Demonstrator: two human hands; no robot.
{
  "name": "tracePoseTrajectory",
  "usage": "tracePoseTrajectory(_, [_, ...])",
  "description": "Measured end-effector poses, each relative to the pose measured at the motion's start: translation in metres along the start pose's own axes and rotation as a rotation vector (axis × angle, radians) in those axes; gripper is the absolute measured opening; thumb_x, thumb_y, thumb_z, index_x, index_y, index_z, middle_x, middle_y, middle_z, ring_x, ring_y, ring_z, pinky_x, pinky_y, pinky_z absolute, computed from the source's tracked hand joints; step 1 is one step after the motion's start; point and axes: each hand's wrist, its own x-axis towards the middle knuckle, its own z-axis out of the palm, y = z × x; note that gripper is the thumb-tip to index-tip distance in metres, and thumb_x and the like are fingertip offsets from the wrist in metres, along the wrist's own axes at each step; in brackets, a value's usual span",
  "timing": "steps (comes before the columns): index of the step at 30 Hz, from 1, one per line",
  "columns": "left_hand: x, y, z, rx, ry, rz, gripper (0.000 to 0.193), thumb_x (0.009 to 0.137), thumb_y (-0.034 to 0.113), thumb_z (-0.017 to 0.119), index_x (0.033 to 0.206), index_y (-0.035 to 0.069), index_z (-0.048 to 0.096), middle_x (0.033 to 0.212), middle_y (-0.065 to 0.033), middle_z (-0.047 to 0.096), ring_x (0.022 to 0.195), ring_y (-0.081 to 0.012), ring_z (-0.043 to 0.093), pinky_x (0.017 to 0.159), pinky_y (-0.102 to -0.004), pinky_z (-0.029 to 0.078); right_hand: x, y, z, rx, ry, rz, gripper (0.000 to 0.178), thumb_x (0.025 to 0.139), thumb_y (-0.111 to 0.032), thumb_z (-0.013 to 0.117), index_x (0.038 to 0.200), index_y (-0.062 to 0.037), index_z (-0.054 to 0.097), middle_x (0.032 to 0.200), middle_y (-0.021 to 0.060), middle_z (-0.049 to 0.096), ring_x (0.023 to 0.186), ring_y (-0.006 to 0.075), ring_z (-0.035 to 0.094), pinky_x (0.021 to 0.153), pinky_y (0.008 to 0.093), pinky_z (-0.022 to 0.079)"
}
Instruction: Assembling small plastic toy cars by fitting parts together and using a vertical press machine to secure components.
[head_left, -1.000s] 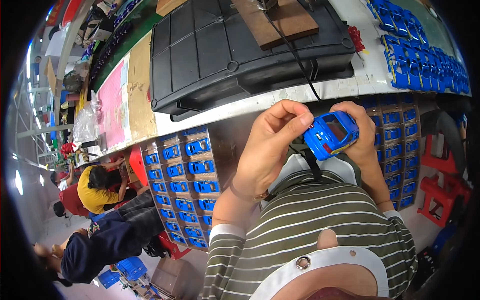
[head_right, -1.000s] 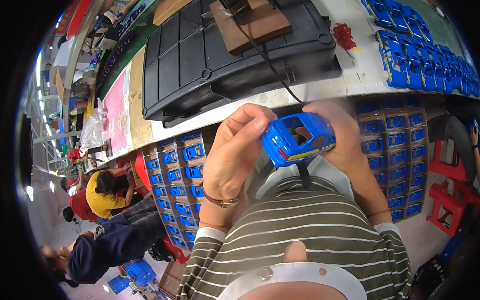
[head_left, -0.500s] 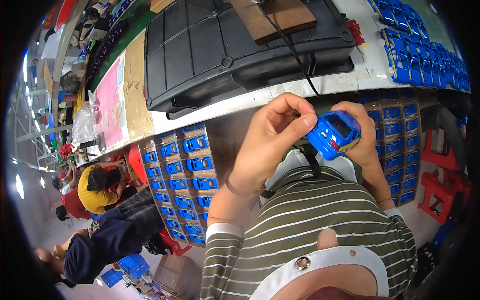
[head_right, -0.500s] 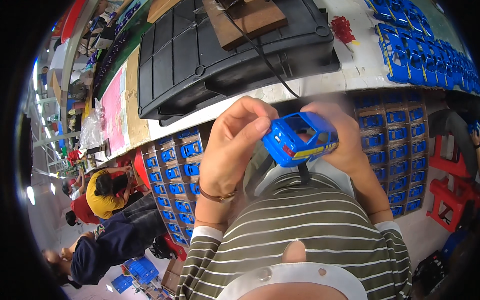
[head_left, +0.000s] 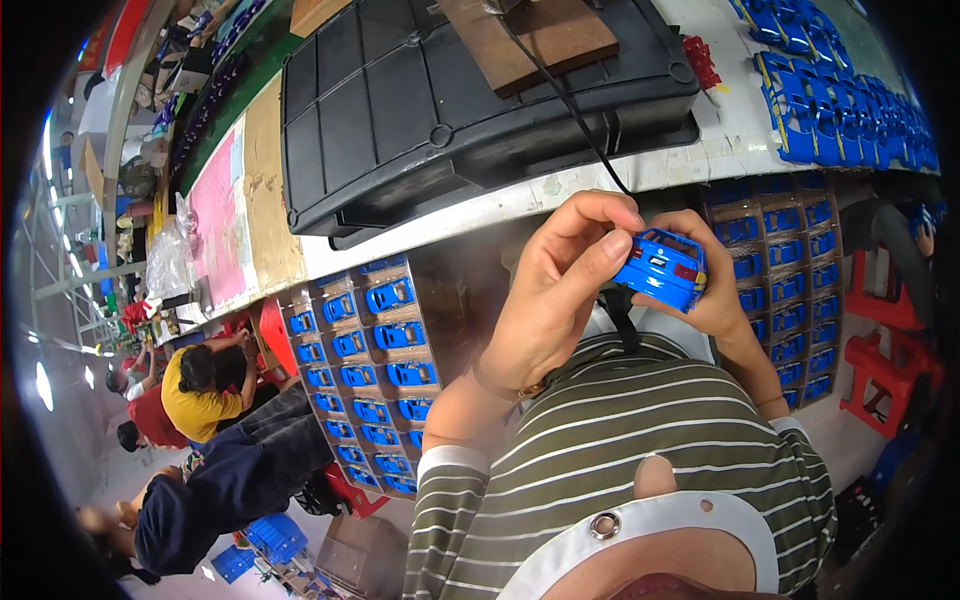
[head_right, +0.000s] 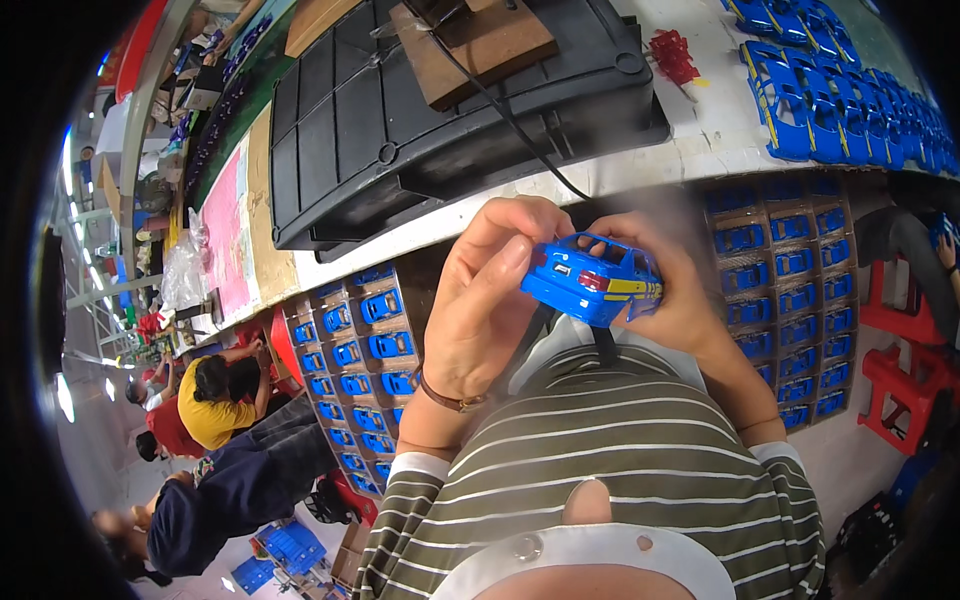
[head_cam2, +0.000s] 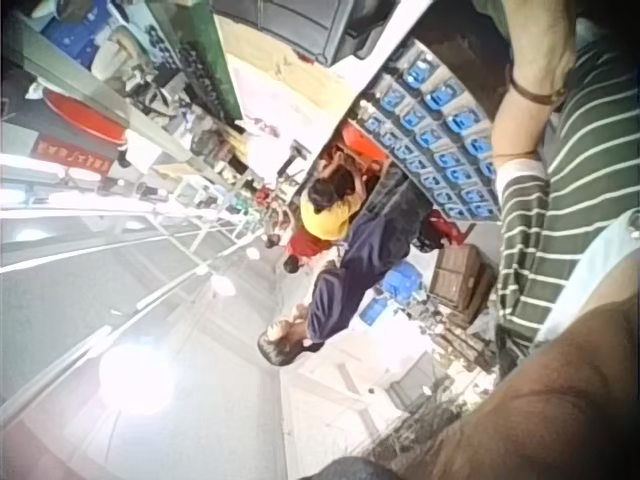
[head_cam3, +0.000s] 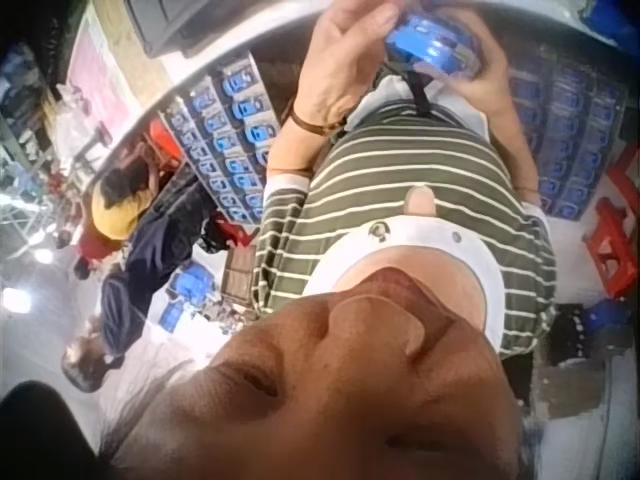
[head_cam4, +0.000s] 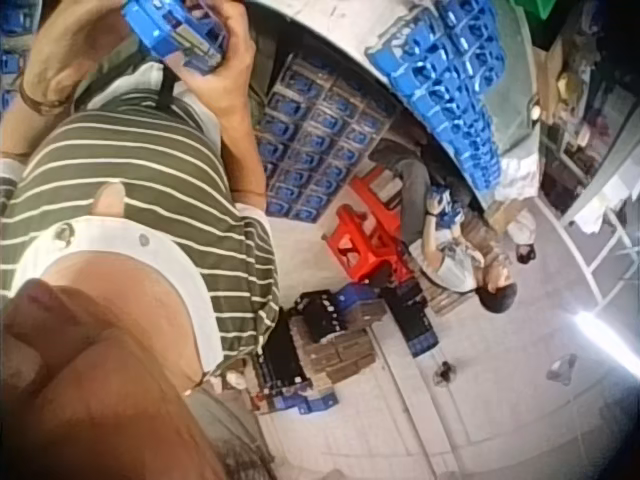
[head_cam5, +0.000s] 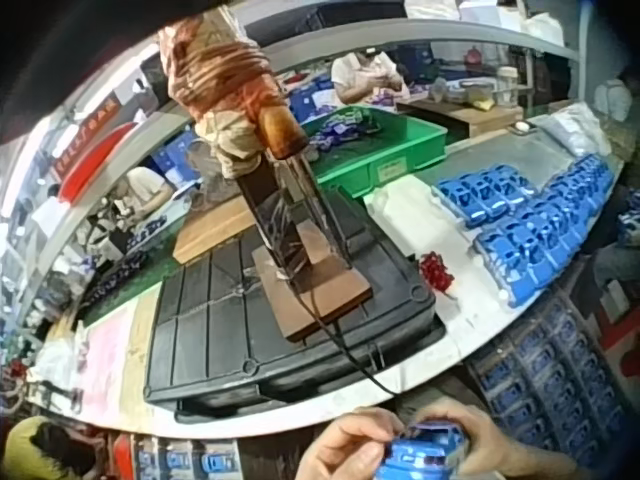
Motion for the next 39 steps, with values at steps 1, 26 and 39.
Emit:
tracePoseTrajectory(1, [0.0,-0.003,0.0,-0.007,-0.025,0.023,0.014,0.09,0.013,0.056,0.103,0.006,0.054,0.102,-0.0015,0.052,0.094,-0.008,0.049,0.085,-0.0246,0.041,0.0,-0.001,0.0,0.019,-0.012,0.004,0.063,0.06,-0.004,0.078,0.116,0.0002,0.049,0.111,0.0093,0.055,0.101,0.0171,0.056,0.088,0.0282,0.044])
tracePoseTrajectory(26, [0.039,-0.013,0.025,0.194,0.298,0.337,0.032,0.088,0.003,0.059,0.118,-0.004,0.049,0.097,-0.0125,0.065,0.092,-0.0143,0.061,0.082,-0.0246,0.048,0.009,-0.072,-0.003,0.406,0.083,0.007,0.139,0.042,-0.033,0.092,0.144,-0.0137,-0.001,0.144,0.0214,0.021,0.105,0.0332,0.057,0.068,0.0333,0.057])
tracePoseTrajectory(39, [0.068,-0.007,0.041,0.089,0.31,0.178,0.03,0.091,0.015,0.057,0.117,-0.001,0.055,0.092,-0.0069,0.064,0.081,-0.0091,0.06,0.069,-0.0214,0.049,0.027,-0.063,-0.008,-0.131,0.299,-0.354,0.086,0.061,-0.015,0.085,0.127,-0.0043,0.031,0.139,0.0327,0.025,0.12,0.0353,0.045,0.091,0.0378,0.048])
